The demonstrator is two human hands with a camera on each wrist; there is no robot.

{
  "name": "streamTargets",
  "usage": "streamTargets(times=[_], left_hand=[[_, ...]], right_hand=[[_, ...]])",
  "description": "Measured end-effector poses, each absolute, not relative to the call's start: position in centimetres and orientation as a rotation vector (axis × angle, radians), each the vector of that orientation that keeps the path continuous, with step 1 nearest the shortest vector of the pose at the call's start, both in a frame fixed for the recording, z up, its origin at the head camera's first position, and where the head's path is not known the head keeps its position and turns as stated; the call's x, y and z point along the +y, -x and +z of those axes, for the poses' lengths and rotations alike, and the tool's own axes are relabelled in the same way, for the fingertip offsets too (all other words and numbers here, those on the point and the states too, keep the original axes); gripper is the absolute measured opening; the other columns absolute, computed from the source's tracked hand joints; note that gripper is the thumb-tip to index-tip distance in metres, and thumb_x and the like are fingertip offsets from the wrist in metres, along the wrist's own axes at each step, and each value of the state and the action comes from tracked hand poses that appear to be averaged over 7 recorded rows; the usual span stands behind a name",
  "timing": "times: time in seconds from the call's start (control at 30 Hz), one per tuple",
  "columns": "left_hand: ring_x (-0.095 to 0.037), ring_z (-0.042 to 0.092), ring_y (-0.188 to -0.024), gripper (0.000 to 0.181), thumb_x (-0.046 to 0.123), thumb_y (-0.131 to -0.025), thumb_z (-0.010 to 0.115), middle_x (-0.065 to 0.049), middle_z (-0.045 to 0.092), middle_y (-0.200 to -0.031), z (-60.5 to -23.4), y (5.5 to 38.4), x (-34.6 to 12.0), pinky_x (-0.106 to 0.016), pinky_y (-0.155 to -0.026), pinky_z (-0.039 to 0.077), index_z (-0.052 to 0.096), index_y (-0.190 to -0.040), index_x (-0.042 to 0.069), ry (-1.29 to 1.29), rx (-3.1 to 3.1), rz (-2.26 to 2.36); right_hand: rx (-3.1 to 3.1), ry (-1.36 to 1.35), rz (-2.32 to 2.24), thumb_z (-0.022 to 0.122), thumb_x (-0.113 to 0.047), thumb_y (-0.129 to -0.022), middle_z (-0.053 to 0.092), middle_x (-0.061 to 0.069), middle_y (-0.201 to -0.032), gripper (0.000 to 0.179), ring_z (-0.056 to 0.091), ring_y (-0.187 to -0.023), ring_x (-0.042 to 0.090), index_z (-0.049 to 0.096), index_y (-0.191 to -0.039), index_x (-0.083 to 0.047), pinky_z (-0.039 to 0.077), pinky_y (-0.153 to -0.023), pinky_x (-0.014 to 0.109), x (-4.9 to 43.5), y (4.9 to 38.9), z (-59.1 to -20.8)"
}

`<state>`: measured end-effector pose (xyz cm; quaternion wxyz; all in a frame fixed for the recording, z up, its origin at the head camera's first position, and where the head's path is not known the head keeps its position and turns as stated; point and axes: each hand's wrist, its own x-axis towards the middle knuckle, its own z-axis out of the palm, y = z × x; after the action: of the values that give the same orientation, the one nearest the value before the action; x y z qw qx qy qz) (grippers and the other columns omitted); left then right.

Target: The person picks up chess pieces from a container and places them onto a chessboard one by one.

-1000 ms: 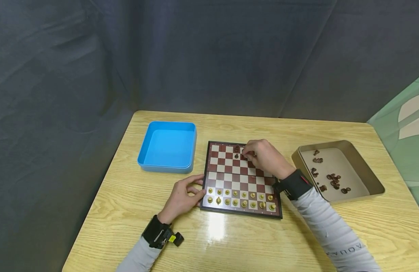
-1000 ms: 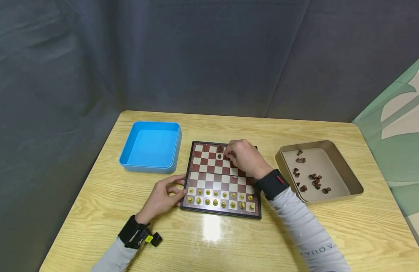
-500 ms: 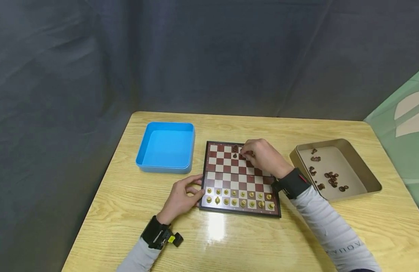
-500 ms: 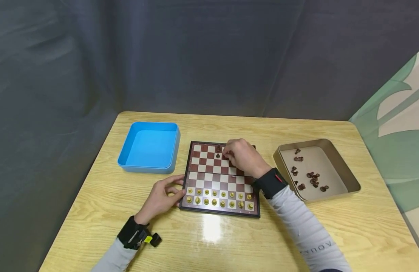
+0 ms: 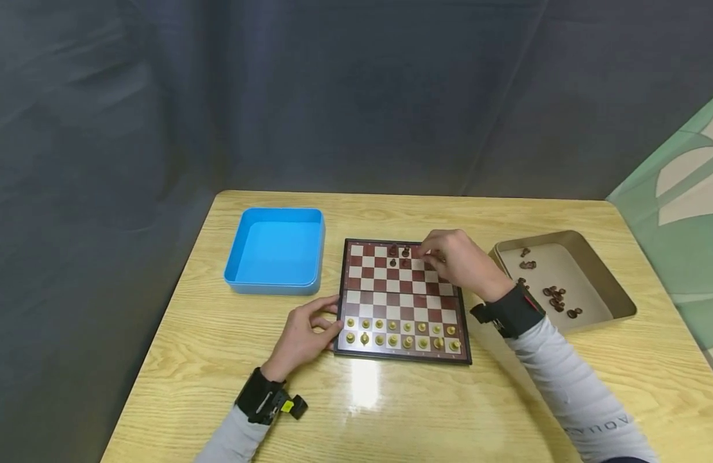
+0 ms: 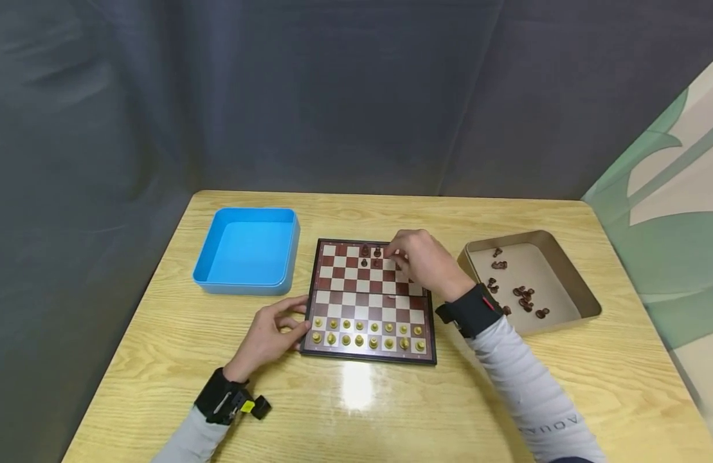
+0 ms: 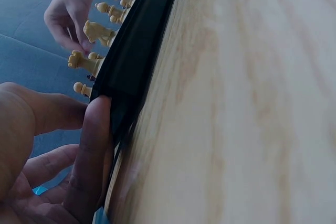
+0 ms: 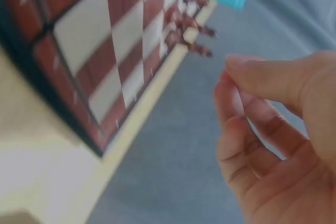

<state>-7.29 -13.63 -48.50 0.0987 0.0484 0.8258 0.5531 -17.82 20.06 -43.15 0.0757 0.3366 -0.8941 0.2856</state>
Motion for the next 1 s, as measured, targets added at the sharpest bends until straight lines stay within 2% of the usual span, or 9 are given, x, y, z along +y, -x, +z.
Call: streamTargets(times=[0.23, 0.43, 0.7, 0.83, 1.0], left_hand=[[-0.020, 0.074, -0.078, 0.056, 0.006, -0.091, 0.076, -0.012, 0.069, -0.119, -48.4, 7.4, -13.7, -0.033, -0.053, 0.064, 0.061, -0.145, 0.009, -0.134, 2.434, 1.646], [-0.020, 0.074, -0.077, 0.058, 0.006, -0.090, 0.077, -0.010, 0.070, -0.120, -48.3, 7.4, -13.8, -0.034, -0.053, 0.064, 0.061, -0.145, 0.010, -0.099, 2.418, 1.665], [-0.020, 0.074, -0.077, 0.057, 0.007, -0.090, 0.077, -0.011, 0.070, -0.120, -48.1, 7.3, -13.7, -0.033, -0.053, 0.064, 0.061, -0.145, 0.011, -0.094, 2.416, 1.657], [-0.020, 0.074, -0.076, 0.057, 0.006, -0.090, 0.077, -0.011, 0.070, -0.120, -48.1, 7.2, -13.7, -0.033, -0.052, 0.064, 0.062, -0.145, 0.011, -0.094, 2.424, 1.660], [-0.020, 0.074, -0.074, 0.056, 0.006, -0.089, 0.078, -0.010, 0.070, -0.118, -48.0, 7.1, -13.5, -0.032, -0.052, 0.063, 0.063, -0.143, 0.011, -0.095, 2.436, 1.657]], right_hand=[[-2.641, -0.882, 0.785, 0.074, 0.006, -0.088, 0.074, 0.009, -0.094, 0.015, 0.069, -0.081, 0.022, 0.079, -0.095, -0.006, 0.059, -0.066, 0.039, 23.7, 16.6, -41.4], [-2.554, -0.839, 0.734, 0.075, 0.010, -0.083, 0.074, 0.008, -0.087, 0.017, 0.064, -0.071, 0.016, 0.078, -0.089, -0.005, 0.053, -0.057, 0.035, 26.6, 15.6, -40.9], [-2.651, -0.736, 0.686, 0.076, 0.005, -0.086, 0.074, 0.003, -0.091, 0.020, 0.062, -0.069, 0.011, 0.080, -0.100, -0.009, 0.049, -0.053, 0.027, 30.3, 13.3, -40.6], [-2.665, -0.713, 0.639, 0.077, 0.006, -0.084, 0.074, 0.004, -0.092, 0.019, 0.064, -0.074, 0.015, 0.079, -0.098, -0.007, 0.053, -0.056, 0.029, 31.9, 12.2, -40.9], [-2.694, -0.670, 0.599, 0.079, 0.008, -0.080, 0.073, 0.005, -0.092, 0.022, 0.063, -0.073, 0.015, 0.080, -0.096, -0.007, 0.051, -0.053, 0.027, 33.7, 10.9, -41.5]])
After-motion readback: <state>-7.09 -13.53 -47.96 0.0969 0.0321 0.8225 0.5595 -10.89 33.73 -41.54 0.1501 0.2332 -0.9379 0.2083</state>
